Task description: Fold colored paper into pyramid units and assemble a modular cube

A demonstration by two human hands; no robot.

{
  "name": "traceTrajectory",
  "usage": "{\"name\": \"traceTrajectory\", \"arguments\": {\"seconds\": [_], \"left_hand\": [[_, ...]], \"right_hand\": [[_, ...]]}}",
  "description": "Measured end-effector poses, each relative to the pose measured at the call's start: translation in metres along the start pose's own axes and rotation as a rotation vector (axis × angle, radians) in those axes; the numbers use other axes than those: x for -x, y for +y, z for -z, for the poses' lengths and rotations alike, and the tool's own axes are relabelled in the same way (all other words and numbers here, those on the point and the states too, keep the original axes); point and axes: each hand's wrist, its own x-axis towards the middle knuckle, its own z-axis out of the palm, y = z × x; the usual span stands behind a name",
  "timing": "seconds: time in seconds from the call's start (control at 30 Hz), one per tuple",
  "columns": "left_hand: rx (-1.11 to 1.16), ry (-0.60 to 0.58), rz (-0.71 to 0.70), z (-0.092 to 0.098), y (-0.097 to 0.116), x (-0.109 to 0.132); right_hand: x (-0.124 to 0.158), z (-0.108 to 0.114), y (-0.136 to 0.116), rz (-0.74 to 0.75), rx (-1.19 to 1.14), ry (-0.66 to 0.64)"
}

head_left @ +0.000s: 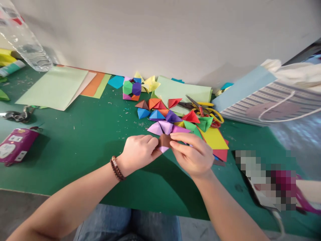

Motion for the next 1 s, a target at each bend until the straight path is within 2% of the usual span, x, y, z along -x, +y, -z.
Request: {"name": "traceTrajectory", "arguments": {"seconds": [0.17, 0.37, 0.5, 0.67, 0.77, 0.9, 1.0], "left_hand": [[-0.047, 0.067, -0.092, 0.001, -0.004, 0.0], [-0.07, 0.029, -0.087, 0.0, -0.004, 0.0], [-0.028, -0.049, -0.031, -0.004, -0.003, 0.001], [0.011, -0.202, 0.074, -0.007, -0.004, 0.0], [-0.006, -0.244, 0.106, -0.005, -0.005, -0.002], [-0.008, -0.174, 0.096, 0.0, -0.008, -0.004], [-0.04, -0.093, 0.08, 0.003, -0.011, -0.005]], "right_hand": [[0.001, 0.001, -0.005, 0.026, 0.024, -0.003], [-0.004, 0.0, -0.012, 0.067, 0.159, 0.05], [-0.003, -0.001, -0.011, 0.107, 0.192, 0.082], [0.0, -0.005, -0.008, 0.141, 0.13, 0.041], [-0.001, -0.006, -0.006, 0.04, 0.081, 0.018], [-0.001, -0.007, -0.003, -0.15, -0.034, 0.011], [0.0, -0.01, -0.003, -0.435, -0.223, 0.1]]}}
